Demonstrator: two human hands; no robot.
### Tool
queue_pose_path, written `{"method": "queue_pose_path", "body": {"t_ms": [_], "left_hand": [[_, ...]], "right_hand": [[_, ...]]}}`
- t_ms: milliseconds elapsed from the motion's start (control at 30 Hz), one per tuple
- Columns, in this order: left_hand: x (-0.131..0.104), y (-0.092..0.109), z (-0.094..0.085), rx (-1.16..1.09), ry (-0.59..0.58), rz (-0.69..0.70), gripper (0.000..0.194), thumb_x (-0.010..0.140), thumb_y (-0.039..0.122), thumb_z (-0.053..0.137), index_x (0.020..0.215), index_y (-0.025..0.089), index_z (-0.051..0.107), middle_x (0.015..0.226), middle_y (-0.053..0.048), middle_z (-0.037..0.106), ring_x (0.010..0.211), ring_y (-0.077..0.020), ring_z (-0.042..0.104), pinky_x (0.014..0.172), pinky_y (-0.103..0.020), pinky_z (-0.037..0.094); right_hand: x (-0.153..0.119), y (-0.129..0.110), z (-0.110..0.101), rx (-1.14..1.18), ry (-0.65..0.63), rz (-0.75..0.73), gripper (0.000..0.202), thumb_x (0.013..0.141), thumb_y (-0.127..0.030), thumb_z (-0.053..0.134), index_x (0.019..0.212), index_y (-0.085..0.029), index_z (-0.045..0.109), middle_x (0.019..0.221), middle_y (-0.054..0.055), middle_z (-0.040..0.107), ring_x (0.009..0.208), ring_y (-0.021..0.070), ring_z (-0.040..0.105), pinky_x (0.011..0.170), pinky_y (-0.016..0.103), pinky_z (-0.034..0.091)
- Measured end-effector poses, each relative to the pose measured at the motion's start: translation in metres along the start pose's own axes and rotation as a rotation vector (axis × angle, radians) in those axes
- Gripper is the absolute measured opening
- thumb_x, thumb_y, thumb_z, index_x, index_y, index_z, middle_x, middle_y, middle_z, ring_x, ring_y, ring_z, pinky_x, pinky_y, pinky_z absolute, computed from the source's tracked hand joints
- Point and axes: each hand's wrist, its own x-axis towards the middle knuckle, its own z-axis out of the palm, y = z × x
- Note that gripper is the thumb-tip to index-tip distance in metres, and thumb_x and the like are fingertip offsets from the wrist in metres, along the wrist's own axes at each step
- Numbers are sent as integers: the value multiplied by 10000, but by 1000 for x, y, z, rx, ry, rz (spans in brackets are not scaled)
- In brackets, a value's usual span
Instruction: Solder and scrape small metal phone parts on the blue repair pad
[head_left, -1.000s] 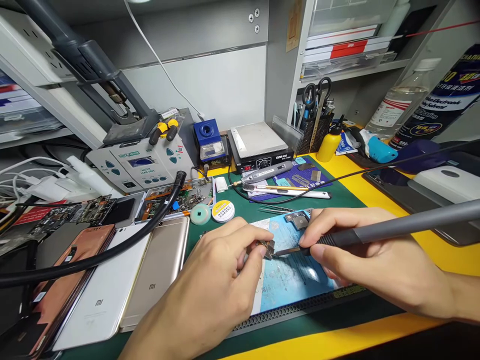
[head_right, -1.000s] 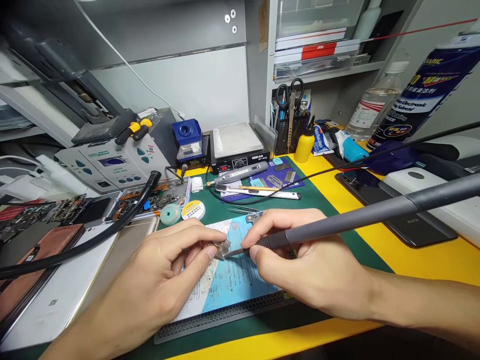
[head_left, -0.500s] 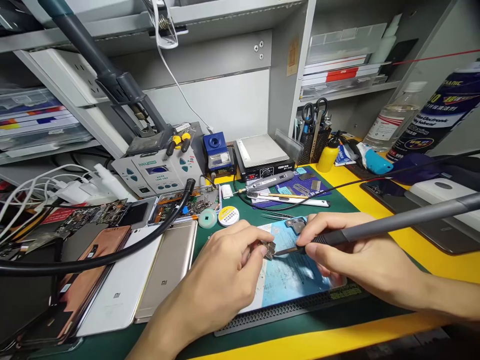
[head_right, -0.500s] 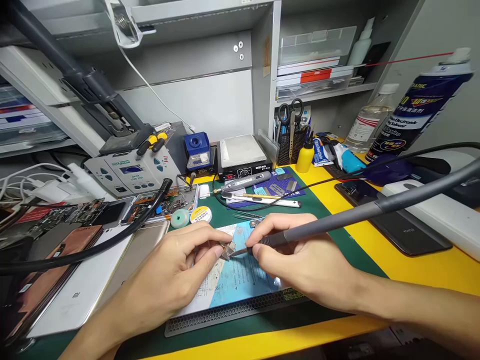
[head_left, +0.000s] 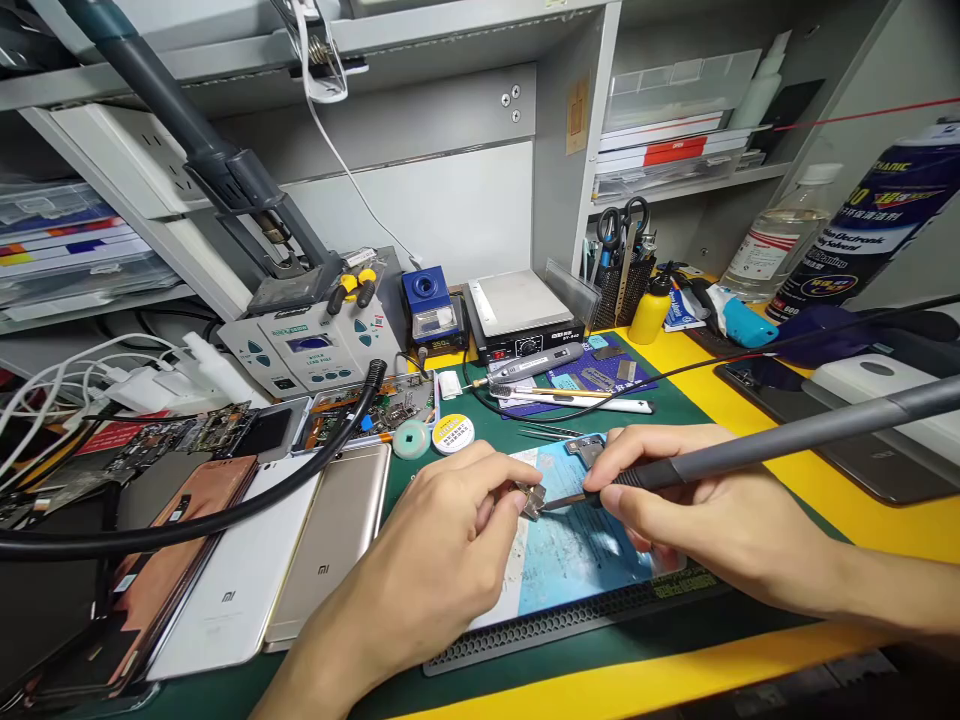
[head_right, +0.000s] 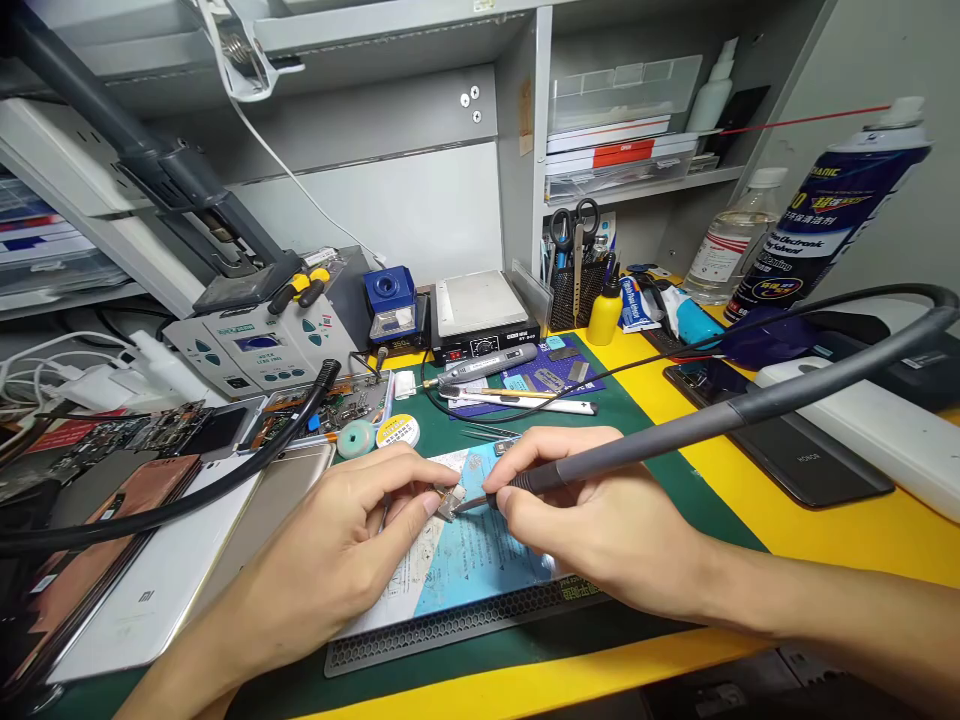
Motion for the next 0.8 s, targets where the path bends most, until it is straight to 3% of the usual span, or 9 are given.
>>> {"method": "queue_pose_path", "body": {"t_ms": [800], "left_hand": [[0, 0, -1, -9, -3, -12, 193, 984, 244, 492, 1065, 304, 656, 979, 38, 651, 873, -122, 583, 756, -255, 415]], "right_hand": [[0, 0, 0, 23, -6, 42, 46, 769, -202, 697, 786, -163, 714, 556, -30, 548, 415, 101, 513, 348, 189, 474]]}}
